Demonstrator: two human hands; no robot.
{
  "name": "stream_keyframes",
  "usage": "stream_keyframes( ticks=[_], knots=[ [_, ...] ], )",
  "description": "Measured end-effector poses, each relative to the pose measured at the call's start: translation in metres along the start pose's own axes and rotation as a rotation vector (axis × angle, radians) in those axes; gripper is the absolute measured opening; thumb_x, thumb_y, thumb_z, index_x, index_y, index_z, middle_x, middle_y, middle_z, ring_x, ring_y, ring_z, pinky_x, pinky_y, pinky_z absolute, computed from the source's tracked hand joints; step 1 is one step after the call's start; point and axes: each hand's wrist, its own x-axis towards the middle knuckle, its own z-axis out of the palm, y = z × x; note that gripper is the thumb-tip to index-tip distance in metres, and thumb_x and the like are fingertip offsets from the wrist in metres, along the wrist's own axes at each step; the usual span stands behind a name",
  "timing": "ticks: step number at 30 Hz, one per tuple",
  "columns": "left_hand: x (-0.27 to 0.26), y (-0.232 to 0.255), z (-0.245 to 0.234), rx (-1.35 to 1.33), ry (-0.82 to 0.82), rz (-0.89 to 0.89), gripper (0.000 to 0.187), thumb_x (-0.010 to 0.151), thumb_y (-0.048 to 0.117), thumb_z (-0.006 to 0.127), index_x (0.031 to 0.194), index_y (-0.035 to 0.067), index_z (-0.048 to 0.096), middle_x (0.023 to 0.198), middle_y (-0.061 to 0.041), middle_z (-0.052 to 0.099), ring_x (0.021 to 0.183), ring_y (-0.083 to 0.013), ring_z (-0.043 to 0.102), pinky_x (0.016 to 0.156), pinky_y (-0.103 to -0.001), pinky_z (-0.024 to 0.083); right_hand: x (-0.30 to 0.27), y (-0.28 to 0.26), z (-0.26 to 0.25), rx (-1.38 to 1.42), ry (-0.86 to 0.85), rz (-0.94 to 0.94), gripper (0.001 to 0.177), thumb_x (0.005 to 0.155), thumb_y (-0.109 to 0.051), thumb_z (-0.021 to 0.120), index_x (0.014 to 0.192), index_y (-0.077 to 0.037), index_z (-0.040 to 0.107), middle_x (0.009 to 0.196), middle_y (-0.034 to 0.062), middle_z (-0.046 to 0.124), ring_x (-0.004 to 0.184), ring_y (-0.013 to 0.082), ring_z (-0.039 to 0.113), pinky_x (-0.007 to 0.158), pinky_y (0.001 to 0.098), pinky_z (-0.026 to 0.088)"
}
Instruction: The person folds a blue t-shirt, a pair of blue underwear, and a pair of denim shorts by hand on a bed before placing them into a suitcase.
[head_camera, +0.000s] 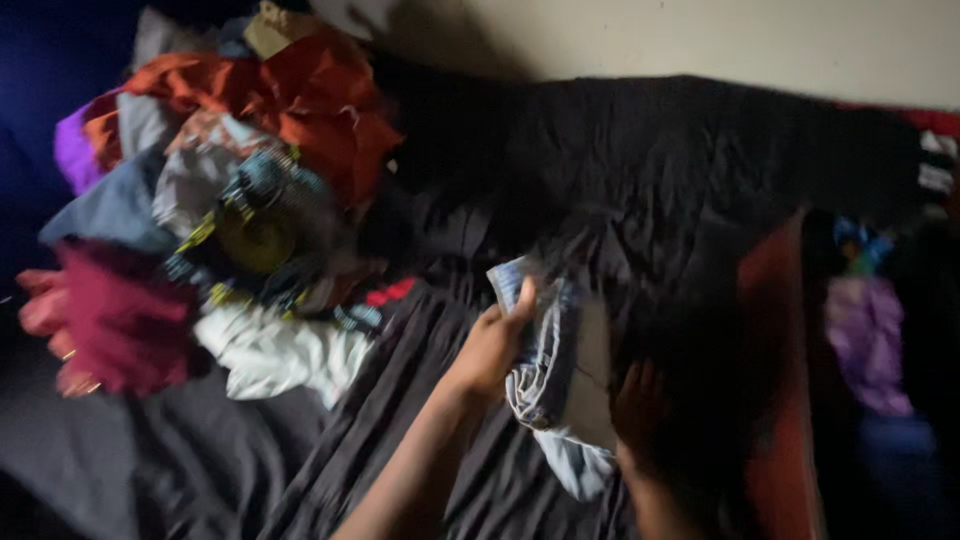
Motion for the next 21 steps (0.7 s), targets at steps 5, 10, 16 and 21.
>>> stream_keyframes(
  ticks=[5, 10, 16, 21],
  knots=[
    [-0.138, -0.035, -0.045, 0.099, -0.099, 0.158, 0.026, 0.098, 0.013, 0.072, 0.114, -0.006, 0.065, 0.098, -0.009, 0.07, 0.085, -0.0164, 0.062, 0.077, -0.033, 0.05, -0.054, 0.025, -0.151, 1.799, -0.284, -0.235, 0.076, 0.094, -0.064, 0.05, 0.143, -0.007, 0.056, 0.133, 0.0114, 0.062, 0.115, 0.0231, 0.06, 0.102, 0.0393, 0.044],
    [-0.204, -0.065, -0.037, 0.322, -0.211, 0.35, 0.027, 0.087, 0.015, 0.075, 0.11, 0.002, 0.067, 0.1, -0.004, 0.076, 0.088, -0.009, 0.071, 0.081, -0.025, 0.058, -0.191, -0.033, -0.238, 1.622, -0.643, -0.527, 0.07, 0.083, -0.048, 0.067, 0.136, -0.004, 0.058, 0.123, 0.0124, 0.068, 0.108, 0.0194, 0.065, 0.097, 0.0364, 0.048],
    [-0.253, -0.046, -0.039, 0.234, 0.092, 0.608, 0.012, 0.092, 0.015, 0.072, 0.092, 0.003, 0.073, 0.081, -0.005, 0.074, 0.066, -0.0133, 0.067, 0.058, -0.029, 0.051, -0.248, -0.037, -0.298, 1.631, 0.341, -0.227, 0.026, 0.086, -0.016, 0.085, 0.096, -0.002, 0.067, 0.097, 0.0028, 0.072, 0.081, 0.0155, 0.065, 0.077, 0.0326, 0.054],
    [-0.308, -0.036, -0.031, -0.251, 0.151, 0.626, 0.013, 0.093, 0.013, 0.07, 0.082, 0.009, 0.066, 0.078, -0.002, 0.071, 0.068, -0.0137, 0.069, 0.063, -0.032, 0.058, -0.321, -0.019, -0.301, 1.294, 0.382, -0.367, 0.022, 0.084, -0.023, 0.079, 0.089, -0.007, 0.065, 0.085, 0.0014, 0.07, 0.076, 0.0114, 0.065, 0.073, 0.0284, 0.052]
  ],
)
